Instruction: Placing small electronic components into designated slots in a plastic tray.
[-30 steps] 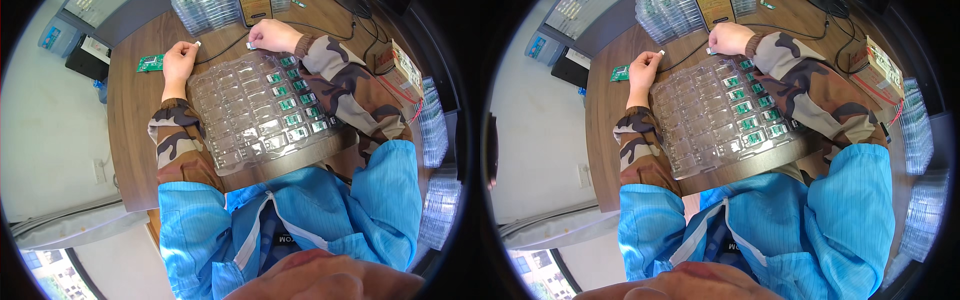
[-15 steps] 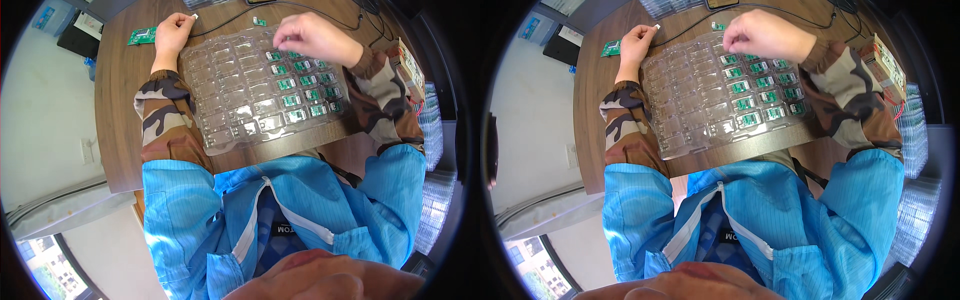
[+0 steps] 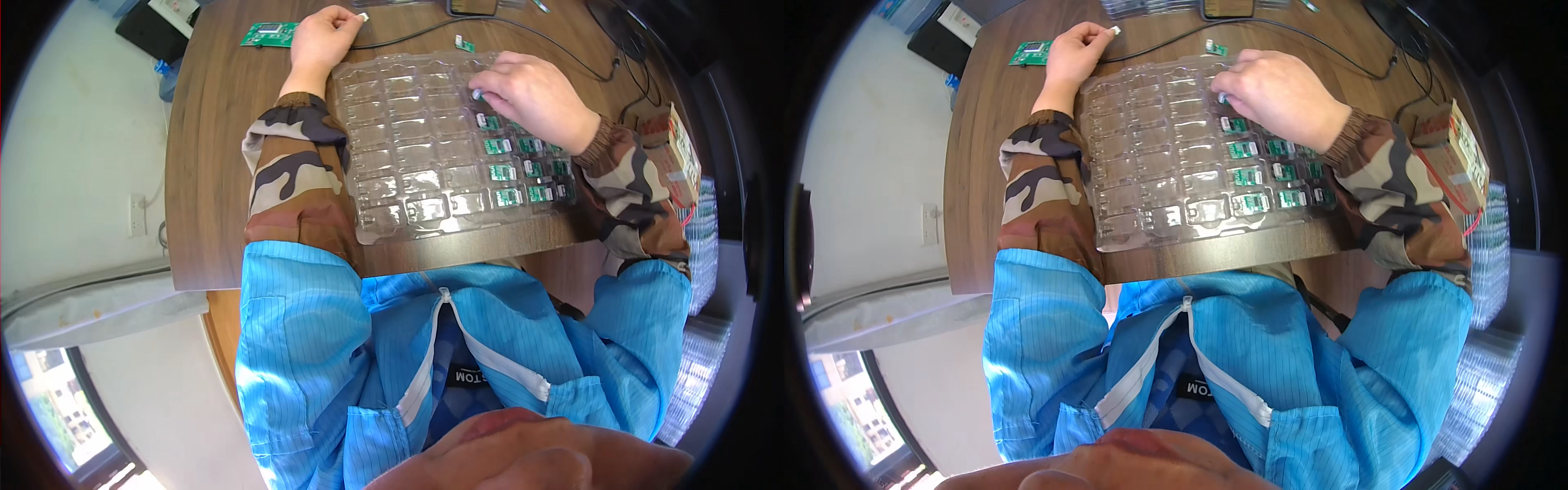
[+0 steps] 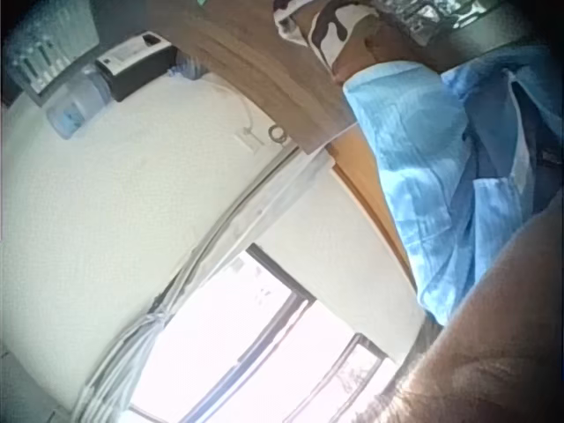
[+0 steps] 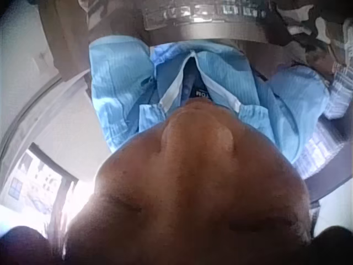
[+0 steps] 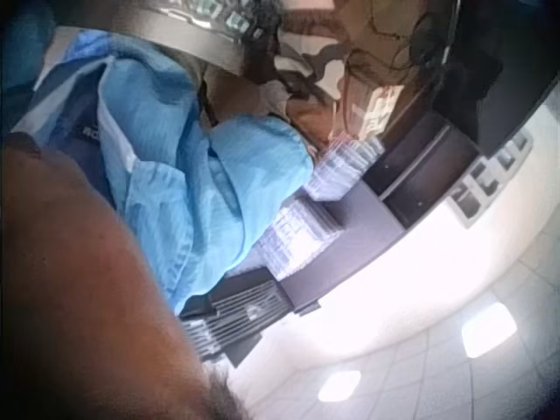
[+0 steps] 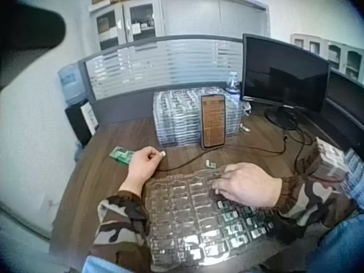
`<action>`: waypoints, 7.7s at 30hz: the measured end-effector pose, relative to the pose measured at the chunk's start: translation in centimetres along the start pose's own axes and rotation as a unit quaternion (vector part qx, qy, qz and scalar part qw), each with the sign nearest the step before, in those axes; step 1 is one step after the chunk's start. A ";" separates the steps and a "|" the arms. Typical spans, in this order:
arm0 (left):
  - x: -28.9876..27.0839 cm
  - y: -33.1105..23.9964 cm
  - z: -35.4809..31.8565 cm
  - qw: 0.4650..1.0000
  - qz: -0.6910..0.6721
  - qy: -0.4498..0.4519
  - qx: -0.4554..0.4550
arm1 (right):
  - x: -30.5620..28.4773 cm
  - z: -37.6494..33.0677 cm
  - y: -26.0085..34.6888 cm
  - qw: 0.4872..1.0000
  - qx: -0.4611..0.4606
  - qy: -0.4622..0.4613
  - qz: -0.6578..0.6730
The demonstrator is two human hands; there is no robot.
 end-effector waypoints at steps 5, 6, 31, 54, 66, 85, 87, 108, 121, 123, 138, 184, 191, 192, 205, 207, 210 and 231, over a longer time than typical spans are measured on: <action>0.0 -0.1 0.1 1.000 -0.003 0.006 -0.017 | -0.2 3.8 -1.8 0.865 0.147 0.085 0.472; 0.3 -0.1 0.3 1.000 0.002 0.004 -0.010 | 0.1 4.7 -2.0 0.867 0.148 0.083 0.468; 0.5 -1.2 0.2 0.998 -0.041 -0.016 -0.050 | 6.3 14.5 -3.3 0.887 0.285 0.023 0.362; 0.5 -1.1 0.1 0.998 -0.031 -0.006 -0.046 | 6.0 15.1 -2.6 0.980 0.187 -0.034 0.052; 0.6 -1.1 0.5 0.999 -0.025 0.016 -0.015 | 5.8 14.2 -1.6 0.982 0.177 -0.068 0.009; 0.0 -0.6 0.2 0.999 -0.036 0.003 0.005 | -7.8 -22.9 1.8 0.801 0.515 0.123 -0.281; -0.1 -0.5 0.1 0.999 -0.039 0.005 0.006 | -6.9 -23.8 1.9 0.779 0.538 0.136 -0.290; 0.3 0.1 0.2 0.996 -0.085 0.013 0.000 | -5.9 -26.8 0.1 0.801 0.490 0.182 -0.291; 0.2 -0.3 0.1 0.997 -0.078 0.014 0.000 | -5.4 -26.6 -0.4 0.786 0.496 0.194 -0.314; 0.1 -0.3 0.1 0.997 -0.077 0.014 -0.005 | -5.4 -26.5 -0.4 0.781 0.498 0.198 -0.320; 0.3 0.0 0.1 0.996 -0.086 0.012 -0.011 | -5.2 -26.6 -0.8 0.796 0.499 0.183 -0.289; -0.2 -1.4 -0.2 0.998 -0.045 0.016 -0.041 | 0.5 4.3 -9.1 0.935 0.198 -0.214 -0.203; -0.1 -1.0 -0.2 0.998 -0.059 0.008 -0.033 | 0.5 4.8 -6.6 0.985 0.125 0.060 0.107; 0.0 -1.1 -0.2 0.998 -0.062 0.013 -0.028 | 1.9 4.5 -7.0 0.988 0.067 0.010 0.138; -0.5 -0.1 0.0 0.995 -0.078 0.025 0.049 | -0.9 4.1 -6.6 0.957 0.037 -0.082 0.277; -0.4 -0.1 0.1 0.994 -0.084 0.035 0.055 | -2.9 2.0 -5.7 0.932 0.043 -0.087 0.349; 0.0 1.0 0.5 0.993 -0.095 0.056 0.043 | -5.8 -2.3 -5.0 0.904 0.070 -0.062 0.418; -0.8 0.6 0.0 0.994 -0.072 0.059 0.059 | -20.2 -49.2 -14.0 0.592 0.748 -0.280 -0.104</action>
Point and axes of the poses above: each hand's wrist, its own z-axis towards the middle knuckle, its own x-axis out of the palm, y = z × x, the point moved 1 cm from there along z, towards the middle knuckle, and after that the axes turned 5 degrees about x, right-handed, at the moved point
